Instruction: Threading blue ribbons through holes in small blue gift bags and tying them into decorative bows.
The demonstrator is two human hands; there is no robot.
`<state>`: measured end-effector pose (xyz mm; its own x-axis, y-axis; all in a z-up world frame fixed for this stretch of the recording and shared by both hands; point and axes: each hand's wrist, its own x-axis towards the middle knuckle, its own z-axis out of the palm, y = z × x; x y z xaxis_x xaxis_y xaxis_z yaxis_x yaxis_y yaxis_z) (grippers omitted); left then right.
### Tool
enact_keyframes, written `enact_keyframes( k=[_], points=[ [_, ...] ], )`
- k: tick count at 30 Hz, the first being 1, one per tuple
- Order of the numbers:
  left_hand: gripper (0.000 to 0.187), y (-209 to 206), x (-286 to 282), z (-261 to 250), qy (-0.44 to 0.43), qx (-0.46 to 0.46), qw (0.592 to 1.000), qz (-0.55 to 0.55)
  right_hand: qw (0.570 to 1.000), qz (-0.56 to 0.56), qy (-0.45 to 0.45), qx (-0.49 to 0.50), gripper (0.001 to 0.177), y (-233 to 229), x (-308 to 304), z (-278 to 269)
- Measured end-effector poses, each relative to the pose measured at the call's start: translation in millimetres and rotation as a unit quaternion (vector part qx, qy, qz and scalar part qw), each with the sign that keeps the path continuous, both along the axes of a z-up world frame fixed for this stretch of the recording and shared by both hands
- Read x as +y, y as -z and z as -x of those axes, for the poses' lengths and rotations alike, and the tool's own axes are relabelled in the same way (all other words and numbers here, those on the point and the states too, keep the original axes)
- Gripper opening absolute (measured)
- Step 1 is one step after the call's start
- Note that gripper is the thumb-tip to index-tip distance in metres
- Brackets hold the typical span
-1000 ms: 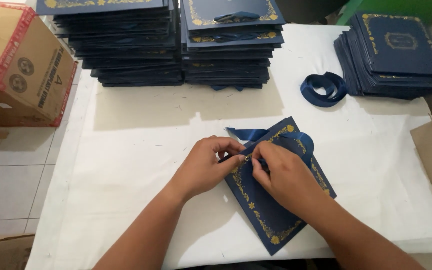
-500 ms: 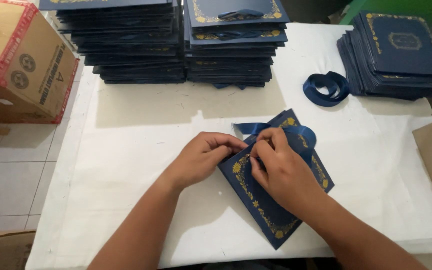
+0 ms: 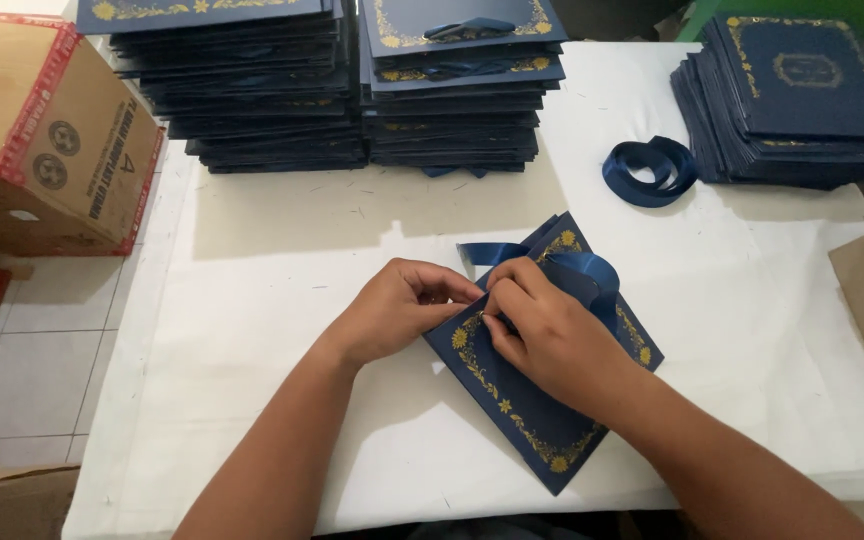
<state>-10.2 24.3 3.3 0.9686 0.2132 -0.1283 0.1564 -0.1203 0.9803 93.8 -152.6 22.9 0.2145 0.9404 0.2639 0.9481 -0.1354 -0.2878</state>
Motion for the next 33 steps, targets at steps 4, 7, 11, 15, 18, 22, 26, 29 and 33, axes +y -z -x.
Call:
enact_keyframes(
  k=[4, 7, 11, 15, 18, 22, 26, 29, 33],
  points=[
    [0.020, 1, 2, -1, -0.003, -0.002, 1.000, -0.001, 1.000, -0.003, -0.012, 0.016, 0.010, -9, 5, -2],
    [0.027, -4, 0, 2, -0.011, -0.031, 0.999, 0.015, 0.999, 0.014, -0.026, 0.037, 0.009, -11, 8, -7],
    [0.032, 5, 11, -2, -0.036, -0.045, 0.998, -0.002, 0.995, 0.015, -0.054, 0.080, 0.016, -19, 9, -12],
    [0.039, 12, 39, -14, -0.137, -0.057, 0.988, -0.034, 0.985, 0.015, -0.038, 0.171, 0.033, -26, 8, -13],
    [0.034, 21, 67, -21, -0.233, -0.036, 0.968, -0.086, 0.970, 0.037, -0.003, 0.240, 0.038, -24, 8, -10],
    [0.041, 43, 84, -30, -0.305, -0.050, 0.932, -0.187, 0.954, 0.052, 0.001, 0.295, 0.041, -34, 6, 2],
    [0.044, 15, 46, -12, -0.290, -0.055, 0.907, -0.300, 0.946, -0.197, 0.042, 0.253, 0.024, -23, 1, -35],
    [0.024, 8, 39, -11, -0.200, 0.014, 0.883, -0.424, 0.956, -0.263, 0.086, 0.102, 0.012, -10, 6, -86],
    [0.060, -23, 14, -9, -0.003, 0.213, 0.854, -0.475, 0.975, 0.060, 0.111, 0.182, 0.021, -16, 30, -89]
  ],
)
